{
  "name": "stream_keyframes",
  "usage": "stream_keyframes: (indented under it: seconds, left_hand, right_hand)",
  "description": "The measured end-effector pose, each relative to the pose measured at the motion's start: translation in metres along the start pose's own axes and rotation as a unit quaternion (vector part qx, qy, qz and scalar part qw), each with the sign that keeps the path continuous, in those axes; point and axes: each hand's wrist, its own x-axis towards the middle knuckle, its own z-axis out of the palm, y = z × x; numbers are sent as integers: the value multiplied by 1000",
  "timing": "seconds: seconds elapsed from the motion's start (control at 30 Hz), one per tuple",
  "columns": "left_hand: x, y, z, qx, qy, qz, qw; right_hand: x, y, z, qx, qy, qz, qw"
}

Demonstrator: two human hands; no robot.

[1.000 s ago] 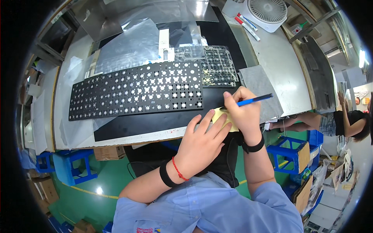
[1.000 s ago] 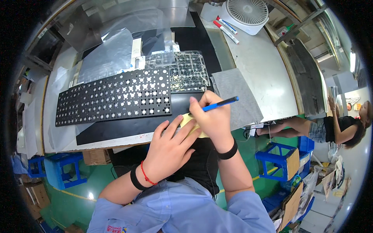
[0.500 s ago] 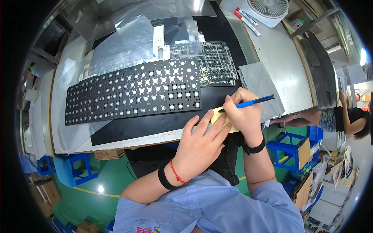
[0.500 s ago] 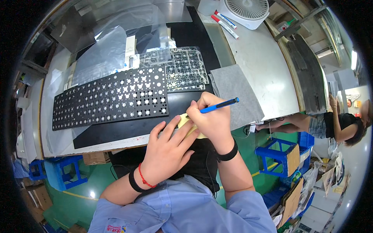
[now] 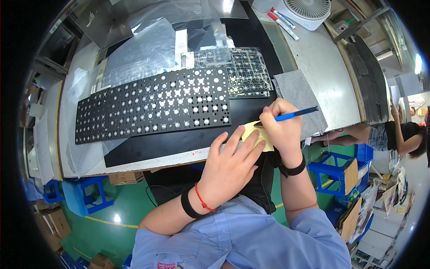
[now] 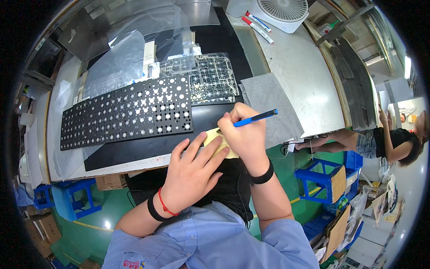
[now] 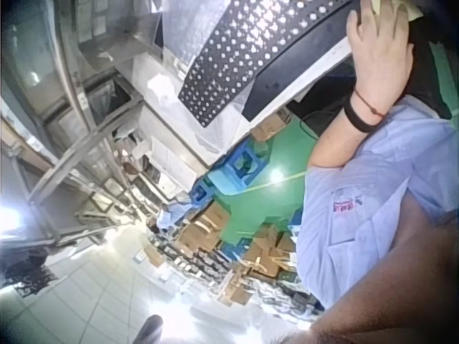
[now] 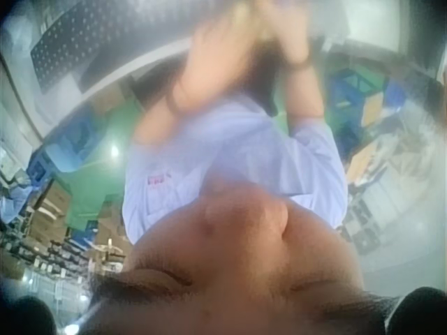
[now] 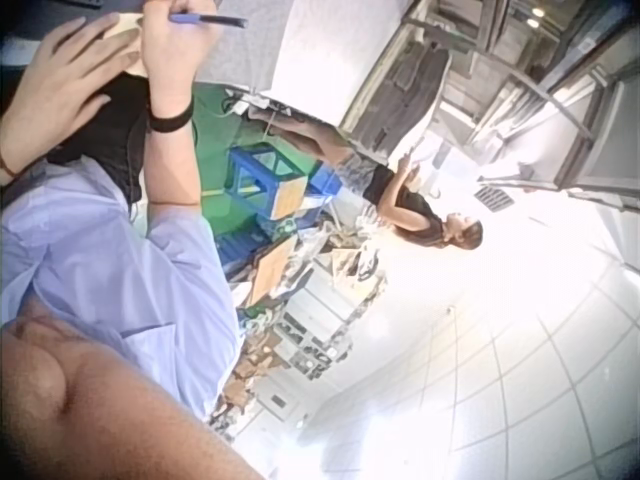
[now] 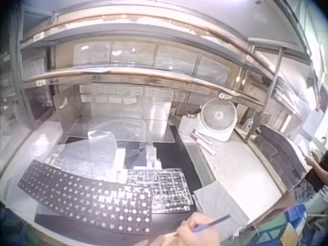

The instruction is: Inspecting and labeling keyboard components on a fabrication floor.

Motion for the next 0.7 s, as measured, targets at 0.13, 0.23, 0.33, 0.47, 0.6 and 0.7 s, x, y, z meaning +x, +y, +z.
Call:
stream_keyframes:
  seconds: [0.13, 0.23, 0.33, 0.47, 0.6, 0.7]
  left_hand:
    - [-1, 0, 0, -1, 1, 1, 1000]
    - [-1, 0, 0, -3, 0, 2, 1000]
    - [-1, 0, -1, -5, 0, 2, 1000]
    - [-2, 0, -1, -5, 3, 3, 1000]
    - [-2, 0, -1, -5, 0, 3, 1000]
    - [-2, -1, -2, -2, 1, 5, 1000]
  right_hand:
    - [-1, 6, 0, 11, 1, -7, 1000]
    - [-1, 8, 0, 19, 16, -16, 1000]
    - [0, 6, 0, 14, 21, -13, 1000]
    - [-1, 5, 0, 13, 11, -7, 1000]
    - [-1, 5, -2, 18, 20, -1, 1000]
    - [0, 8, -4, 127, 47, 26, 991]
